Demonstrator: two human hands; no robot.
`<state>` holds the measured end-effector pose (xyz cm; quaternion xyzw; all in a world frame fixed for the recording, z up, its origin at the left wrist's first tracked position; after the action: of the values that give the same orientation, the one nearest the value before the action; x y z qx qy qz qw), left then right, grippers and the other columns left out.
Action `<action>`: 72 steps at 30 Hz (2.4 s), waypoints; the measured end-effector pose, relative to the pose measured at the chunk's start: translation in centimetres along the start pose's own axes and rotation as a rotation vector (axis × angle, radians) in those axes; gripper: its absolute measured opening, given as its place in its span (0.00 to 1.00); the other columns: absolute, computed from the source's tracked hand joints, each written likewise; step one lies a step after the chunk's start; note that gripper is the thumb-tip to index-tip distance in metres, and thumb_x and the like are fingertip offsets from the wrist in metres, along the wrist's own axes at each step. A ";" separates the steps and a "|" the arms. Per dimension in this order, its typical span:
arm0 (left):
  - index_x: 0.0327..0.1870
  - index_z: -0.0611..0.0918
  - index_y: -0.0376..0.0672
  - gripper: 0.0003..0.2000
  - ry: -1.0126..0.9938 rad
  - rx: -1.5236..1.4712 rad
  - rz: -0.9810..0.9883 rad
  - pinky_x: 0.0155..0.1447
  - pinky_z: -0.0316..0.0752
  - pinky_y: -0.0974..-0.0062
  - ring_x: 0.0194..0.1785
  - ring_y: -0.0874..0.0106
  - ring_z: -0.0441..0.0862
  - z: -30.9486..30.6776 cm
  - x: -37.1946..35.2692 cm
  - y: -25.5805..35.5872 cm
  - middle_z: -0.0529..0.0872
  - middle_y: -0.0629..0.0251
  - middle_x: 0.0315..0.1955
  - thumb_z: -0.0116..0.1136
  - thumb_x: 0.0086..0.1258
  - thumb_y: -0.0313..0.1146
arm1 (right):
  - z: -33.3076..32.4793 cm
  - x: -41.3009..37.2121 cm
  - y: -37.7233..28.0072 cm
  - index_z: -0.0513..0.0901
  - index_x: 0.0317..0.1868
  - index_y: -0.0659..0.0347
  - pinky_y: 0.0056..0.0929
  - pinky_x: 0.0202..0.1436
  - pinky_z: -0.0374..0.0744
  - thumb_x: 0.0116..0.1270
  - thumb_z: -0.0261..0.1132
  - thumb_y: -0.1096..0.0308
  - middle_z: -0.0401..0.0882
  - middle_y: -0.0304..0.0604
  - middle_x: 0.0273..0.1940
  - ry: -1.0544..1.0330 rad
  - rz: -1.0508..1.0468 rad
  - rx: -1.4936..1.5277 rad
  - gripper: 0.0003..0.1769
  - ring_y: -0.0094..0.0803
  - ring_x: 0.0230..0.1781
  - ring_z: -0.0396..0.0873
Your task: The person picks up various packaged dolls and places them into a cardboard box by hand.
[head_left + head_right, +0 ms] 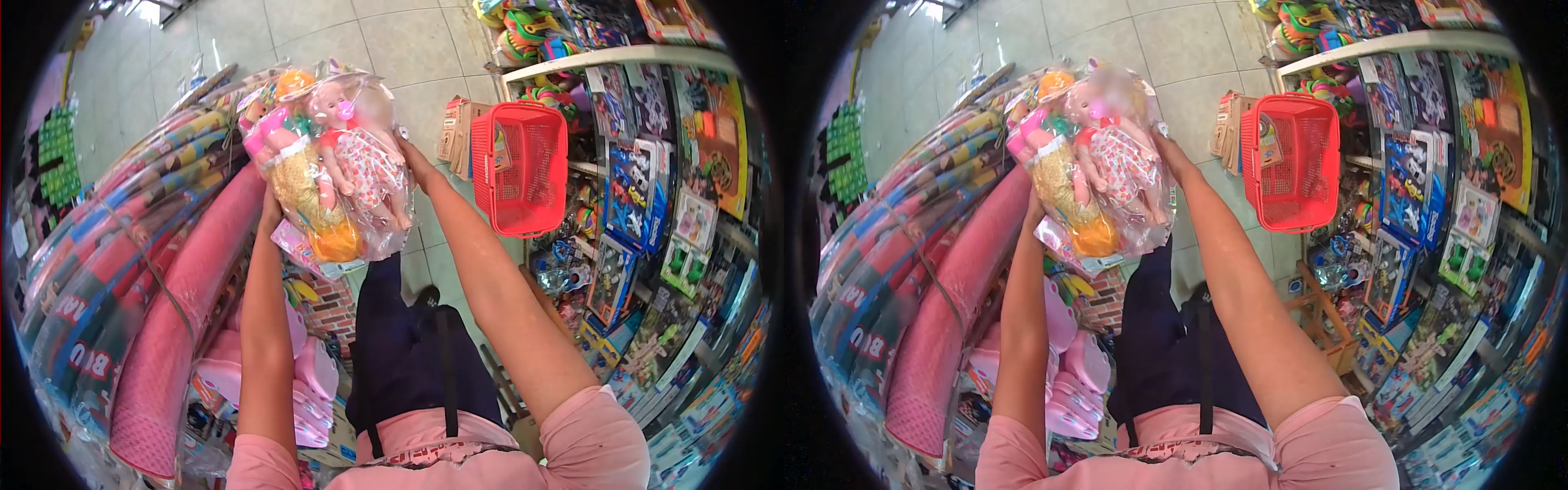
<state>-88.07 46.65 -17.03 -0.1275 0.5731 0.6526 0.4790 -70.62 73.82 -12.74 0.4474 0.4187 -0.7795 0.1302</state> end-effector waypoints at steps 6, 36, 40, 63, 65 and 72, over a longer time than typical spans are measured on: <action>0.67 0.70 0.41 0.24 0.000 0.071 -0.032 0.58 0.79 0.63 0.57 0.64 0.81 -0.7 -1.0 -0.4 0.81 0.58 0.55 0.38 0.80 0.49 | 1.2 -3.0 1.3 0.67 0.73 0.49 0.38 0.71 0.63 0.68 0.49 0.32 0.72 0.41 0.68 -0.117 0.006 0.093 0.41 0.36 0.69 0.67; 0.69 0.66 0.41 0.23 -0.154 0.175 0.045 0.57 0.80 0.62 0.56 0.62 0.82 13.9 -32.5 -18.1 0.80 0.55 0.57 0.42 0.80 0.44 | -14.4 -38.4 24.4 0.61 0.74 0.66 0.34 0.70 0.68 0.67 0.65 0.46 0.66 0.51 0.70 0.188 -0.237 0.246 0.44 0.36 0.67 0.70; 0.70 0.66 0.41 0.23 -0.289 0.202 0.038 0.56 0.80 0.62 0.56 0.62 0.82 19.9 -38.6 -22.6 0.80 0.55 0.57 0.43 0.80 0.44 | -18.5 -49.3 32.7 0.58 0.75 0.66 0.37 0.70 0.68 0.67 0.64 0.45 0.64 0.52 0.71 0.311 -0.323 0.331 0.46 0.39 0.69 0.67; 0.63 0.71 0.32 0.24 -1.047 0.789 -0.220 0.53 0.78 0.72 0.49 0.69 0.81 59.4 -59.9 -47.7 0.81 0.56 0.51 0.56 0.74 0.41 | -31.6 -88.1 58.3 0.70 0.69 0.63 0.33 0.62 0.74 0.66 0.66 0.56 0.75 0.48 0.62 1.130 -0.823 1.199 0.34 0.35 0.59 0.76; 0.63 0.72 0.32 0.26 -1.181 0.753 -0.266 0.52 0.78 0.71 0.48 0.69 0.82 62.9 -60.1 -51.6 0.82 0.56 0.50 0.57 0.75 0.46 | -33.6 -90.3 58.0 0.70 0.68 0.63 0.33 0.62 0.74 0.66 0.66 0.56 0.75 0.48 0.62 1.199 -0.793 1.195 0.34 0.35 0.58 0.77; 0.63 0.71 0.32 0.28 -1.258 0.756 -0.392 0.55 0.77 0.67 0.53 0.66 0.80 65.1 -55.6 -62.1 0.80 0.53 0.53 0.54 0.76 0.49 | -36.1 -93.3 58.9 0.71 0.68 0.63 0.33 0.61 0.75 0.66 0.66 0.58 0.75 0.48 0.63 1.366 -0.667 1.138 0.33 0.35 0.57 0.77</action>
<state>13.04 69.43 4.11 0.3418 0.3433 0.2645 0.8339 37.46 49.28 21.95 0.6602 0.0677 -0.4334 -0.6097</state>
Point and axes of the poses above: each hand's wrist, its own x-axis towards the middle knuckle, its own z-axis out of the palm, y = z × x, the point moved 10 cm from there along x, towards the middle knuckle
